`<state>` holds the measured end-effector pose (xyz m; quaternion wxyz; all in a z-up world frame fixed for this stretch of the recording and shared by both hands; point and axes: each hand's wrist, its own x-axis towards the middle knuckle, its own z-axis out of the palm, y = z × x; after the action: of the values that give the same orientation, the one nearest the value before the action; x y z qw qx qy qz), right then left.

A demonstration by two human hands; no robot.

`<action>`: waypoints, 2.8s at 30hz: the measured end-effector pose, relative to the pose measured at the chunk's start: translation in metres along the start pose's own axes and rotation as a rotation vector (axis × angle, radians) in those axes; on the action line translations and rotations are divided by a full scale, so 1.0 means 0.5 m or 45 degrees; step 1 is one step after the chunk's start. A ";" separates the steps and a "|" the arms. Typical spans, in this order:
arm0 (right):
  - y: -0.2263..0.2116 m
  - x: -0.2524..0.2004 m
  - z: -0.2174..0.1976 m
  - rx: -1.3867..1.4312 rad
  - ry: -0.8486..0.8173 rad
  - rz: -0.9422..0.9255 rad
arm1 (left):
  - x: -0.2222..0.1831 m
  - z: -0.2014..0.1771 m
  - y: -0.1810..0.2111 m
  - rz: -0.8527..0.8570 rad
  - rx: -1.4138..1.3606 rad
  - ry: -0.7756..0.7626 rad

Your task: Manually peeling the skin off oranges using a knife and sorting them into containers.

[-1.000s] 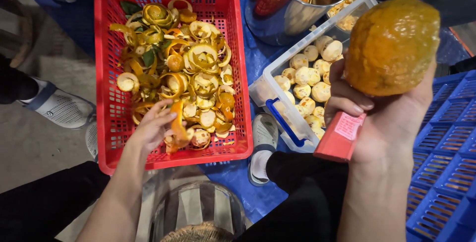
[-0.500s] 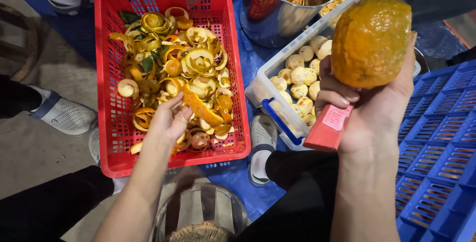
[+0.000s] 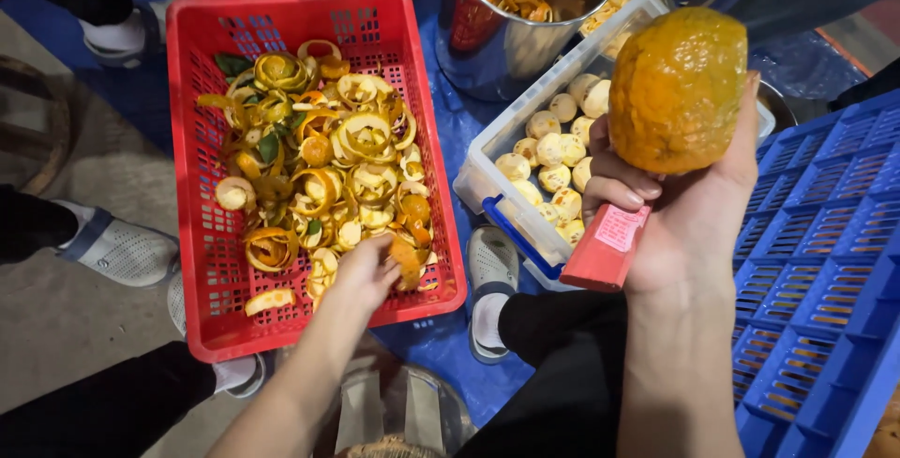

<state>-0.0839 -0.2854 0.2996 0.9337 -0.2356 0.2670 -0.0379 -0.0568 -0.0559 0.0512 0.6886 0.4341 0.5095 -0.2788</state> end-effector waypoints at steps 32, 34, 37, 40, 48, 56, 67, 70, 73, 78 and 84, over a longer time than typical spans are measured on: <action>0.150 -0.007 0.033 -0.387 0.191 0.011 | -0.343 -0.207 0.186 0.741 0.915 -0.472; 0.193 -0.019 0.048 -0.469 0.147 0.025 | -0.341 -0.215 0.174 0.897 0.889 -0.544; 0.254 -0.031 0.064 -0.581 0.091 0.068 | -0.367 -0.210 0.173 0.954 0.830 -0.664; 0.303 -0.027 0.058 -0.650 0.042 0.098 | -0.394 -0.202 0.183 0.918 0.889 -0.715; 0.377 -0.023 0.074 -0.856 -0.120 0.032 | -0.398 -0.161 0.190 1.164 0.341 -0.772; 0.323 -0.053 0.164 -1.300 -0.455 -0.291 | -0.417 -0.169 0.228 0.991 -0.223 -0.756; 0.297 -0.079 0.103 -2.168 -0.792 -0.733 | -0.391 -0.193 0.235 0.998 -0.243 -0.969; 0.294 -0.088 0.098 -2.249 -0.726 -0.664 | -0.386 -0.192 0.225 1.069 -0.245 -1.023; 0.293 -0.098 0.104 -2.246 -0.789 -0.591 | -0.366 -0.198 0.220 1.135 -0.146 -0.998; 0.295 -0.095 0.099 -2.319 -0.781 -0.679 | -0.366 -0.195 0.203 1.283 -0.105 -0.945; 0.303 -0.097 0.096 -2.269 -0.862 -0.756 | -0.353 -0.186 0.209 1.371 -0.273 -1.101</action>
<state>-0.1086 -0.1212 0.2889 0.3956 -0.9057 -0.1519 0.0135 -0.0706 0.0650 0.2407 0.9111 0.4060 -0.0715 0.0052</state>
